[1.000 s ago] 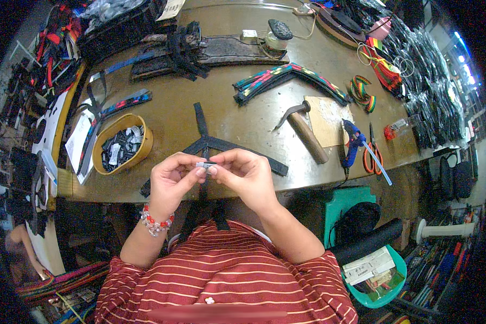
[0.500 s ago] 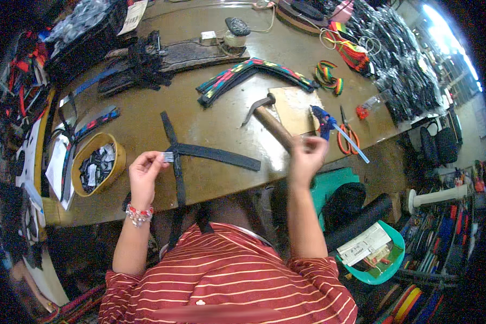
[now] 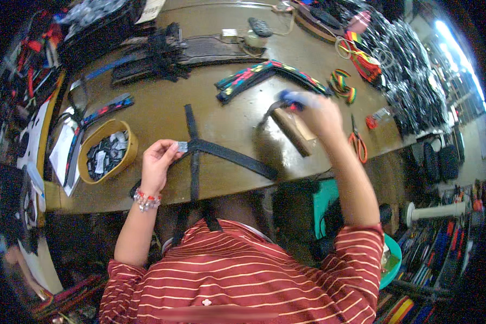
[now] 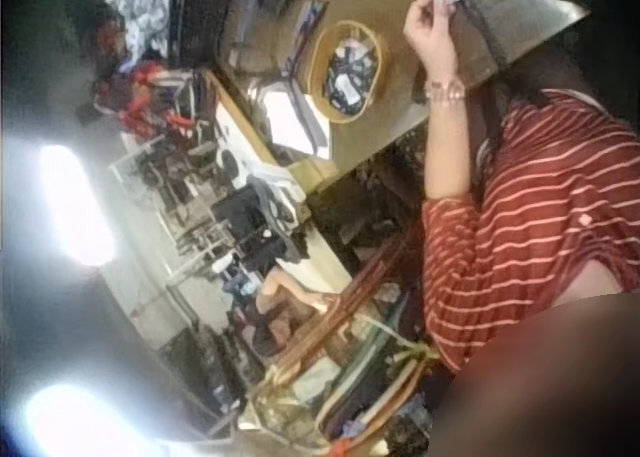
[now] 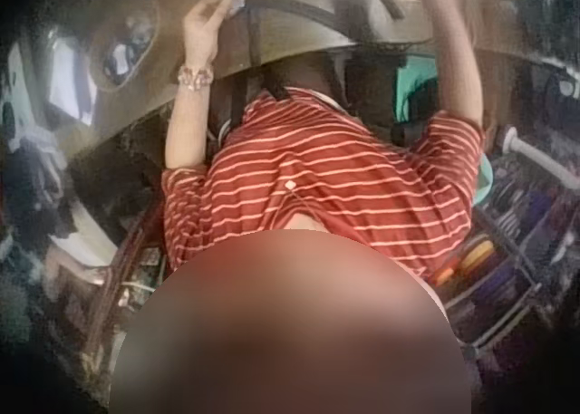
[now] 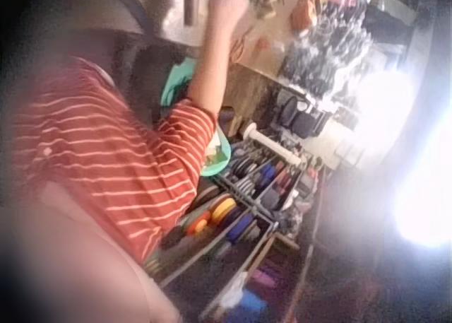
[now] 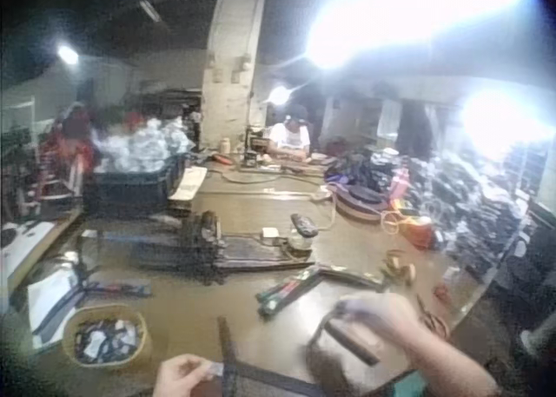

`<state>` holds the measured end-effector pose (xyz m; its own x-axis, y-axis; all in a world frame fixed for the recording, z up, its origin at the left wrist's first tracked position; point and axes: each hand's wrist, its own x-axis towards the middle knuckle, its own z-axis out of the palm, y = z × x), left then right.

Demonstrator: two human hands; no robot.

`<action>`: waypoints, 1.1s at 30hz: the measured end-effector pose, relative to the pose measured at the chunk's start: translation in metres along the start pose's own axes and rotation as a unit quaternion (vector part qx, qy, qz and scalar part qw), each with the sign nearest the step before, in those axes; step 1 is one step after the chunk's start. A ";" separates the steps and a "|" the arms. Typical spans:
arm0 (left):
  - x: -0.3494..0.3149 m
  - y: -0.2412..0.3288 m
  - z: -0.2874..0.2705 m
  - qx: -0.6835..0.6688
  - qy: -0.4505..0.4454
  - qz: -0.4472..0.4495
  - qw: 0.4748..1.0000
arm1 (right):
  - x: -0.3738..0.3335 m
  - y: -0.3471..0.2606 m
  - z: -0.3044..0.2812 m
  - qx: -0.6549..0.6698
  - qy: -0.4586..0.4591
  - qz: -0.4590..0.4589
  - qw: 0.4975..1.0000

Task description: The person assembles straps by attaching small rectangular tags to black webbing using a hot glue gun. They repeatedly pick tags from a yellow container, apply glue to the webbing, press the tag in place, and then attach a colorful patterned strap segment to the webbing. The person works at a cluttered table with tools and materials visible.

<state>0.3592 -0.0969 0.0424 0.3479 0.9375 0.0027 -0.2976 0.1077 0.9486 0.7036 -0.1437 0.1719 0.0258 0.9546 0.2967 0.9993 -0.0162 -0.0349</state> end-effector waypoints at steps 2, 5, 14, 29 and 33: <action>0.002 -0.002 -0.002 -0.102 0.001 -0.037 0.994 | -0.003 -0.052 0.024 0.100 -0.141 0.022 0.985; 0.006 -0.006 -0.008 -0.166 0.016 -0.080 0.983 | -0.015 -0.094 0.047 0.168 -0.112 -0.062 0.977; 0.008 -0.014 -0.012 -0.211 0.008 -0.091 0.973 | -0.005 -0.111 0.047 0.153 -0.118 -0.053 0.980; 0.004 -0.012 -0.012 -0.208 -0.001 -0.064 0.976 | -0.065 0.064 0.087 0.207 0.258 0.354 0.875; 0.006 -0.010 -0.009 -0.145 0.007 -0.067 0.987 | -0.107 0.122 0.111 0.051 0.069 0.456 0.886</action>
<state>0.3559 -0.0896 0.0302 0.3896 0.9127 -0.1235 -0.4916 0.3194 0.8101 0.8196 -0.2147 0.0302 0.8311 0.5127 0.2153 0.5538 -0.7280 -0.4041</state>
